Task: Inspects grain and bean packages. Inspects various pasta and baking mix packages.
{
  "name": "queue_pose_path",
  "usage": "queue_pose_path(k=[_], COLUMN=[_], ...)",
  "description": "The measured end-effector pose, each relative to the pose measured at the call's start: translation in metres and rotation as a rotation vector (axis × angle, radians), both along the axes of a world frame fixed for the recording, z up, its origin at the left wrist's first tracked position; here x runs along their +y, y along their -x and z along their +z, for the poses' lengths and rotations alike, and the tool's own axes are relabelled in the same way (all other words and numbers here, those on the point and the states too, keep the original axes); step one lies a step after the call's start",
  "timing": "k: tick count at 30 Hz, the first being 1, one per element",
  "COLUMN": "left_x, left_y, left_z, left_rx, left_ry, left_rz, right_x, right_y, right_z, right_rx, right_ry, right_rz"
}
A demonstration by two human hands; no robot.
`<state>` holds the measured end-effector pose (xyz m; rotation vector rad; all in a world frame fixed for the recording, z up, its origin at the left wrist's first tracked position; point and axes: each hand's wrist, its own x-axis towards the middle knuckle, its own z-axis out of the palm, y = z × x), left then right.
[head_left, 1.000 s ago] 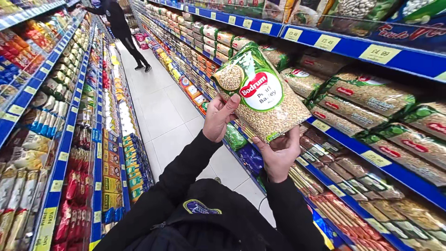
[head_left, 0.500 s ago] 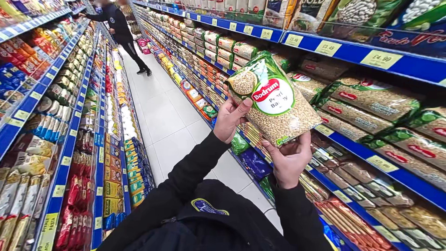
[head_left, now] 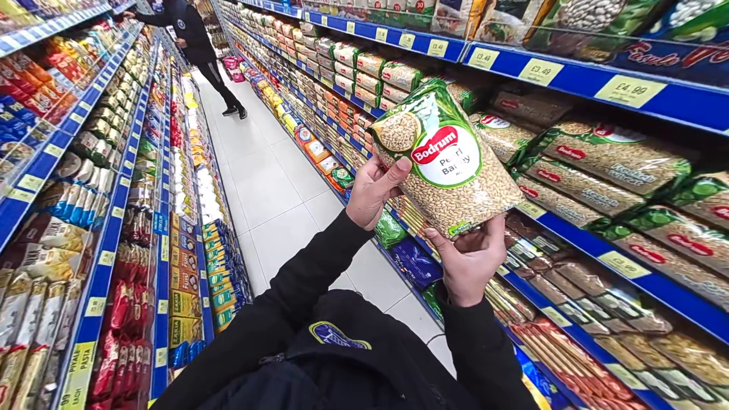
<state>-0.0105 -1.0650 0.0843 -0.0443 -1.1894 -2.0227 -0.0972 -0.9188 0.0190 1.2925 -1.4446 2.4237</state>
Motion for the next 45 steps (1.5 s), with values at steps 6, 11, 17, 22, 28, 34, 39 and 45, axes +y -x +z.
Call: queue_pose_path(k=[6,11,17,22,28,34,39,45], left_x=[0.002,0.005,0.006,0.008,0.011,0.015,0.018,0.022], left_y=[0.0,-0.001,-0.001,0.0,0.0,0.001,0.006,0.022], left_z=[0.001,-0.002,-0.002,-0.004,-0.002,-0.005,-0.005,-0.015], left_rx=[-0.002,-0.016,-0.005,-0.002,-0.021,-0.044,-0.121,-0.259], left_ry=[0.002,-0.008,-0.01,0.001,0.031,0.099,0.168,0.106], left_rz=[-0.022,-0.004,-0.026,-0.042,-0.055,-0.081,-0.109,-0.213], right_x=[0.002,0.005,0.006,0.009,0.012,0.019,0.029,0.043], right_y=[-0.001,-0.002,0.0,0.001,0.002,0.004,0.005,0.009], right_z=[-0.001,-0.003,-0.003,-0.003,-0.002,-0.003,-0.006,-0.017], right_rx=[-0.004,-0.018,-0.01,-0.011,-0.021,-0.04,-0.034,-0.049], right_ry=[0.002,-0.012,-0.001,-0.006,-0.002,0.002,-0.033,-0.092], right_rz=[-0.009,-0.006,0.004,0.004,0.012,0.012,-0.057,-0.167])
